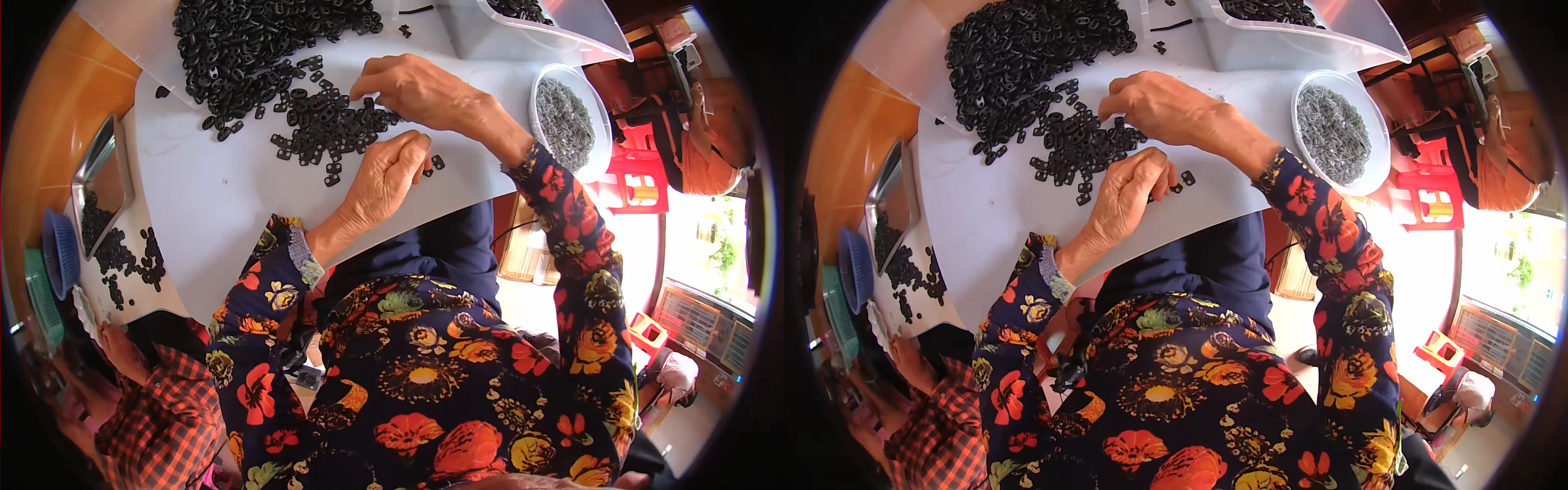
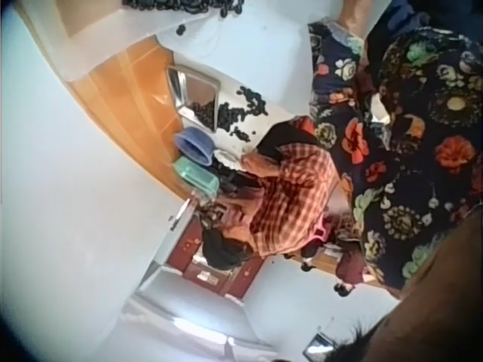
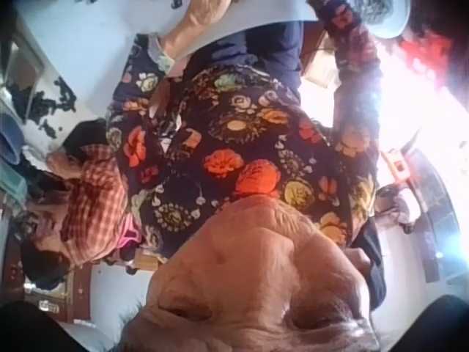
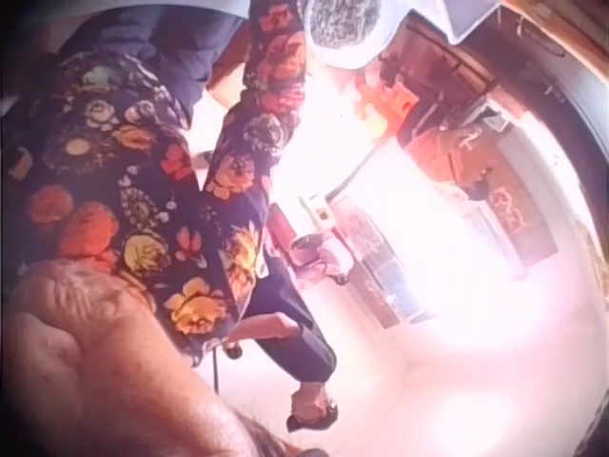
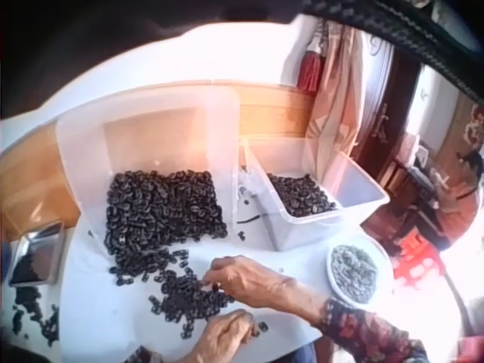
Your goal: The person inserts small silver pins into black plastic clips by hand on a workbench.
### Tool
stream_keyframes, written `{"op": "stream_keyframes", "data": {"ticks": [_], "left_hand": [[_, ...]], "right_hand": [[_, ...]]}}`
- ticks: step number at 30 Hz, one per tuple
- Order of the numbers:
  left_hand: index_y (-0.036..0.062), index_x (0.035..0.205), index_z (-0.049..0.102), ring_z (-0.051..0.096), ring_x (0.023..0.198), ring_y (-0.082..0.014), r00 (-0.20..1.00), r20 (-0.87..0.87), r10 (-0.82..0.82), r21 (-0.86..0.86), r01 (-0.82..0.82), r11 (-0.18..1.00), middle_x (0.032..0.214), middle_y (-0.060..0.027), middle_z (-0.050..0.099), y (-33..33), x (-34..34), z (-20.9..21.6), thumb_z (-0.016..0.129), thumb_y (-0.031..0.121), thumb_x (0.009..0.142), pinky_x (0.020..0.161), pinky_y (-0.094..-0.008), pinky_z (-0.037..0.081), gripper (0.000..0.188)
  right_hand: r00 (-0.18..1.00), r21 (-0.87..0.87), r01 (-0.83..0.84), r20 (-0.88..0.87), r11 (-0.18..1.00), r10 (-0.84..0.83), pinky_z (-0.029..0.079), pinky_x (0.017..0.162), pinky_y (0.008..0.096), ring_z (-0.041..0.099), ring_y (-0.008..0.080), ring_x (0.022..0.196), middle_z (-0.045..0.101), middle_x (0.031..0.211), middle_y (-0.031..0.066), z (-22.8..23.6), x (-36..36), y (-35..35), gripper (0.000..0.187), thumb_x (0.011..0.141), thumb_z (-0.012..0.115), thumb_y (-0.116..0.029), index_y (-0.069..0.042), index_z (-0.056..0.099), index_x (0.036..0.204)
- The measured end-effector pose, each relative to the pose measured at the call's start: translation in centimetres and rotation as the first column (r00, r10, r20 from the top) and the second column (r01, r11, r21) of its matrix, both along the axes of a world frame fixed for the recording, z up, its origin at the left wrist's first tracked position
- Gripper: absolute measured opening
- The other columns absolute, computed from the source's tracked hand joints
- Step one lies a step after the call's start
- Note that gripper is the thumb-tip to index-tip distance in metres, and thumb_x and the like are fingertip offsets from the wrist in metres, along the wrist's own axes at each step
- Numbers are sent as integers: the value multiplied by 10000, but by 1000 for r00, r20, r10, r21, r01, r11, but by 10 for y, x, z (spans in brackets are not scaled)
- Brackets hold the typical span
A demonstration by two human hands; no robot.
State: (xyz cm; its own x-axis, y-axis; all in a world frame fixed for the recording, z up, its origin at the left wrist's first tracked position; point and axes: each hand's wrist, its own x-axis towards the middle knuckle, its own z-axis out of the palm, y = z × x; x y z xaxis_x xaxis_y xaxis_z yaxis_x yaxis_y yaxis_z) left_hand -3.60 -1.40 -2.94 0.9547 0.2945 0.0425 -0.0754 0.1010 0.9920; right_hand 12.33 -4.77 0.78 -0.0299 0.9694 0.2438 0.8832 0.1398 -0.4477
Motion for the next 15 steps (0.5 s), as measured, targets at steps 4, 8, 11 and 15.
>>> {"op": "stream_keyframes", "data": {"ticks": [4, 8, 11, 15], "left_hand": [[-7, 765, 498, 443, 569, -87, 1000, -9, -22, 11, 22, 1000, 645, -11, 490, -1, 2, -3, 446, 281, 975, 540, -259, 387, 360], [-8, 767, 504, 440, 574, -90, 999, 31, -12, -5, 12, 1000, 631, -12, 477, -1, 4, -5, 447, 275, 975, 555, -254, 385, 356], [-2, 731, 491, 477, 635, -117, 1000, 9, -8, -10, 8, 1000, 619, -21, 470, 0, 5, -8, 439, 267, 981, 614, -267, 405, 371], [11, 693, 474, 514, 694, -141, 1000, -15, -6, 17, 6, 1000, 619, -29, 473, 1, 7, -6, 431, 254, 988, 668, -280, 430, 384]], "right_hand": [[997, -115, -37, 57, 993, 44, 492, 706, 406, 616, 324, 815, 627, 876, 116, -2, 1, 6, 113, 784, 594, -4, -11, 608, 895], [1000, -125, 13, 10, 992, -12, 467, 662, 421, 597, 346, 754, 603, 845, 122, -5, 3, 5, 119, 739, 591, 18, -9, 561, 851], [999, -130, 10, 35, 991, -5, 471, 655, 420, 602, 348, 745, 611, 802, 125, -6, 5, 5, 127, 734, 605, -5, -12, 563, 854], [998, -127, 43, 47, 991, -37, 475, 647, 422, 611, 339, 742, 625, 784, 123, -9, 3, 9, 132, 734, 604, -18, -17, 570, 861]]}}
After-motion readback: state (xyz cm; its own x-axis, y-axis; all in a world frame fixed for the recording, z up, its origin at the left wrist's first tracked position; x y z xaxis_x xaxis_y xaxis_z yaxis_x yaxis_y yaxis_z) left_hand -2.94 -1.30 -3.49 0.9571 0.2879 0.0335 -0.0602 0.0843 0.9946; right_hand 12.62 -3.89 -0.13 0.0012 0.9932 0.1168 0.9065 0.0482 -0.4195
